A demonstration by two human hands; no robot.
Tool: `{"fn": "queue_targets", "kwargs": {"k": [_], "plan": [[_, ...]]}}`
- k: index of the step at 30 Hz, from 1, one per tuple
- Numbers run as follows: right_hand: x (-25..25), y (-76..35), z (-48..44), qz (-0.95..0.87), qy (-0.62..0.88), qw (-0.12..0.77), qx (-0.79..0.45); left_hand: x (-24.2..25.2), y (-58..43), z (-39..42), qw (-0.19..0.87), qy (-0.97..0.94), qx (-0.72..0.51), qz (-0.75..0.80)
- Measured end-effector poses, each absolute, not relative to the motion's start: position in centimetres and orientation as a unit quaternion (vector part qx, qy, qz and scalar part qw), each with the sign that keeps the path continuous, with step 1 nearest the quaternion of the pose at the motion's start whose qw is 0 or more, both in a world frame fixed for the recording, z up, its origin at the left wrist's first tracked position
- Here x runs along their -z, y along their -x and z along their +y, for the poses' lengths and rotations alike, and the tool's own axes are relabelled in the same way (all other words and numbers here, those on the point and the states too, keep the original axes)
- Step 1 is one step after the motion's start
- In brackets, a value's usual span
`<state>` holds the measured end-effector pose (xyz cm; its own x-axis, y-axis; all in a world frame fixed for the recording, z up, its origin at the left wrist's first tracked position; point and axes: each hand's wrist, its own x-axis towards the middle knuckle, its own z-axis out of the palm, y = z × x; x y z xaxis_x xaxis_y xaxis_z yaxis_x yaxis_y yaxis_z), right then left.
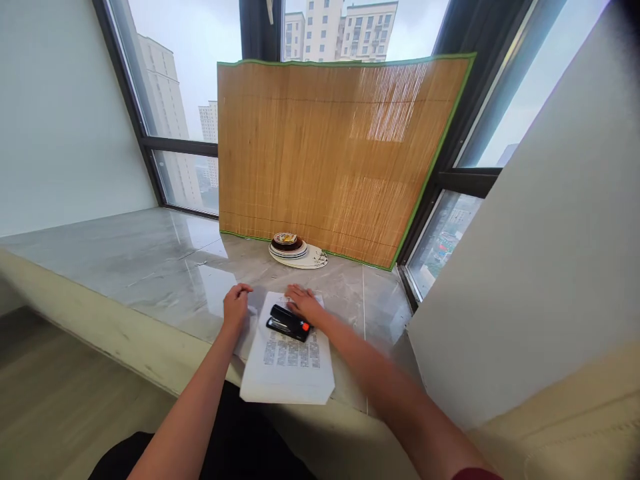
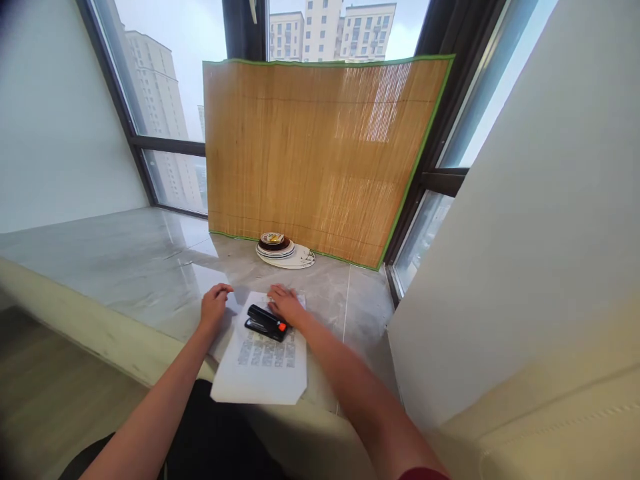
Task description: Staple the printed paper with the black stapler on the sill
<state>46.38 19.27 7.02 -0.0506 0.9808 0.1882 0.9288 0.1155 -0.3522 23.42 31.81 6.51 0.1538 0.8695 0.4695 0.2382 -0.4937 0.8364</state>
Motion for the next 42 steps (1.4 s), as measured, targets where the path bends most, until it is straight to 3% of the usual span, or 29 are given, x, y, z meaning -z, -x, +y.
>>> {"fn": "queue_targets", "kwargs": {"k": [6, 12, 16, 24, 28, 35, 42], "plan": [[-7.0, -51.2, 16.1, -0.697, 0.686, 0.191, -0.088, -7.2, -25.2, 30.0, 0.269, -0.875, -0.349, 0.203], [-7.4, -50.0, 17.5, -0.699, 0.668, 0.245, -0.066, -7.7, -25.0, 28.4, 0.183, -0.94, -0.205, 0.203], [-7.9, -50.8, 15.3, -0.628, 0.718, 0.299, -0.016, -8.2, -24.9, 28.0, 0.147, -0.949, -0.185, 0.211], [-7.0, -53.4, 12.3, -0.475, 0.85, 0.229, -0.005, -8.3, -25.1, 28.1, 0.153, -0.945, -0.188, 0.221], [-7.0, -53.5, 13.4, -0.462, 0.829, 0.314, -0.027, -8.2, -25.0, 28.2, 0.152, -0.947, -0.183, 0.218], [-6.3, -54.9, 14.4, -0.38, 0.702, 0.578, -0.17, -8.0, -24.9, 28.7, 0.158, -0.944, -0.187, 0.22], [-6.0, -55.4, 14.7, -0.377, 0.689, 0.595, -0.172, -8.0, -24.8, 28.7, 0.16, -0.942, -0.195, 0.22]]}}
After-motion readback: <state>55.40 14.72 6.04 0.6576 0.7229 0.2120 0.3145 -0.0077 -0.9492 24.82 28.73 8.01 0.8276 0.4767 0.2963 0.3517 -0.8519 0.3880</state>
